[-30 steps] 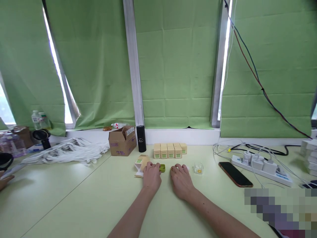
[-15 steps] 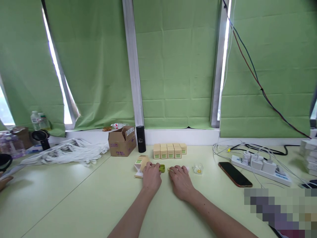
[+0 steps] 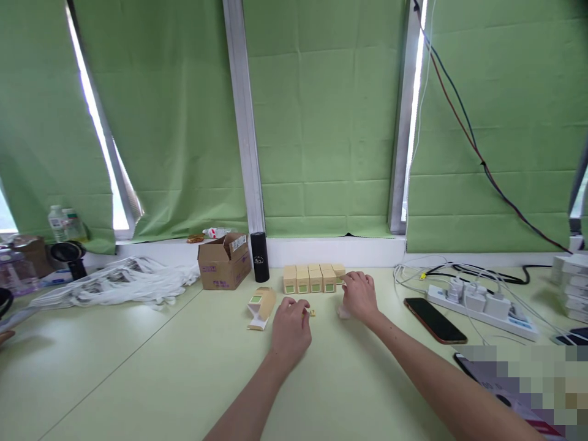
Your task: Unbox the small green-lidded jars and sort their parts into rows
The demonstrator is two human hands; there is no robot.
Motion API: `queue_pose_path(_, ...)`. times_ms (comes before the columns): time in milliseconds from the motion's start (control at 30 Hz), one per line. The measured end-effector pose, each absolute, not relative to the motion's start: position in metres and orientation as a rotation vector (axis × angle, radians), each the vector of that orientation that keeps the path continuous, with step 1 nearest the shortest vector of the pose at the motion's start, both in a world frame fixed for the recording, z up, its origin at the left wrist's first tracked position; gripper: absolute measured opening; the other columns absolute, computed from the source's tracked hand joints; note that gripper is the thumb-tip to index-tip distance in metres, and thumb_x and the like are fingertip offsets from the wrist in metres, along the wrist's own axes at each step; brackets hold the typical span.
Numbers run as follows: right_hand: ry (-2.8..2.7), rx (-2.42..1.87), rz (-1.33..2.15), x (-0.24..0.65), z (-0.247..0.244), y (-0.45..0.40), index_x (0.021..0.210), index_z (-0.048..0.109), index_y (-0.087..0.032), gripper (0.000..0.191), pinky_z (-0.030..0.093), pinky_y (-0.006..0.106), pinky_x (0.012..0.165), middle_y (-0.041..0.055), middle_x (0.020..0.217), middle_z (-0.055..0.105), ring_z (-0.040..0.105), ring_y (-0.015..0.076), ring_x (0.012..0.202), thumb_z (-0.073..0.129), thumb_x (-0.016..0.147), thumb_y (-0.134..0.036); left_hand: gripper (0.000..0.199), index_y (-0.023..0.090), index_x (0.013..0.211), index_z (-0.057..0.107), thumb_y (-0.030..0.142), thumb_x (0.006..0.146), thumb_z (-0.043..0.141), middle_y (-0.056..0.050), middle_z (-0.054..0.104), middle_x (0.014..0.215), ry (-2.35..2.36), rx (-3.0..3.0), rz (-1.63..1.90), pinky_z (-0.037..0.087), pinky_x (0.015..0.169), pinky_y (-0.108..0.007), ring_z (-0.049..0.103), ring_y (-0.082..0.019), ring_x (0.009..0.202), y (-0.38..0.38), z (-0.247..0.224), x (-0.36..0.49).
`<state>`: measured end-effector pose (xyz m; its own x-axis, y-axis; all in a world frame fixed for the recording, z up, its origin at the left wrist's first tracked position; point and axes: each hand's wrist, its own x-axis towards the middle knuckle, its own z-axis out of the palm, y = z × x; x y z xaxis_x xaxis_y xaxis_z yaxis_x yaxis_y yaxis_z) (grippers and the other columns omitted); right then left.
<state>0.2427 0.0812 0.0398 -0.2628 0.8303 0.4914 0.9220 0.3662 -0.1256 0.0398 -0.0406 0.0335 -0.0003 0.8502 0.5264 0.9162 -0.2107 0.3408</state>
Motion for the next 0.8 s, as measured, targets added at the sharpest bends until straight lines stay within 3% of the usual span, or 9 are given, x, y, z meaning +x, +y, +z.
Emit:
queue_pose_path(267, -2.235, -1.666, -0.271, 0.254, 0.046, 0.135, 0.143, 0.053, -0.021, 0.054, 0.027, 0.041, 0.1, 0.017, 0.134, 0.057, 0.044, 0.0314, 0.126, 0.053, 0.09, -0.011, 0.023, 0.022, 0.101, 0.071, 0.016, 0.092, 0.051, -0.009, 0.071, 0.094, -1.834, -2.515, -0.704, 0.047, 0.085, -0.039, 0.062, -0.026, 0.1, -0.054, 0.029, 0.066)
queue_pose_path(500, -2.267, -1.77, -0.224, 0.24, 0.049, 0.165, 0.158, 0.033, -0.031, 0.072, 0.028, 0.046, 0.104, 0.0175, 0.151, 0.043, 0.036, 0.0362, 0.137, 0.058, 0.091, -0.02, 0.026, 0.021, 0.088, 0.071, 0.015, 0.095, 0.046, -0.009, 0.07, 0.084, -1.624, -2.616, -0.627, 0.046, 0.082, -0.039, 0.059, -0.026, 0.092, -0.053, 0.027, 0.07)
queue_pose_path(600, -2.288, -1.785, -0.205, 0.239, 0.049, 0.17, 0.153, 0.043, -0.033, 0.064, 0.03, 0.049, 0.106, 0.0161, 0.155, 0.041, 0.031, 0.0381, 0.144, 0.06, 0.092, -0.021, 0.027, 0.02, 0.084, 0.07, 0.014, 0.095, 0.046, -0.009, 0.07, 0.08, -1.601, -2.618, -0.622, 0.045, 0.08, -0.037, 0.058, -0.025, 0.089, -0.053, 0.028, 0.07)
queue_pose_path(700, -2.306, -1.761, -0.212, 0.243, 0.051, 0.171, 0.141, 0.058, -0.028, 0.049, 0.033, 0.05, 0.11, 0.016, 0.156, 0.041, 0.03, 0.0377, 0.147, 0.065, 0.093, -0.022, 0.027, 0.021, 0.08, 0.069, 0.014, 0.095, 0.048, -0.008, 0.069, 0.078, -1.595, -2.618, -0.633, 0.045, 0.079, -0.037, 0.058, -0.024, 0.088, -0.053, 0.028, 0.069)
queue_pose_path(800, -2.309, -1.713, -0.229, 0.246, 0.053, 0.171, 0.135, 0.06, -0.021, 0.041, 0.045, 0.051, 0.107, 0.0142, 0.148, 0.051, 0.05, 0.0321, 0.134, 0.067, 0.097, -0.031, 0.027, 0.021, 0.078, 0.068, 0.014, 0.095, 0.048, -0.008, 0.067, 0.076, -1.59, -2.621, -0.654, 0.044, 0.08, -0.037, 0.058, -0.024, 0.088, -0.054, 0.029, 0.07)
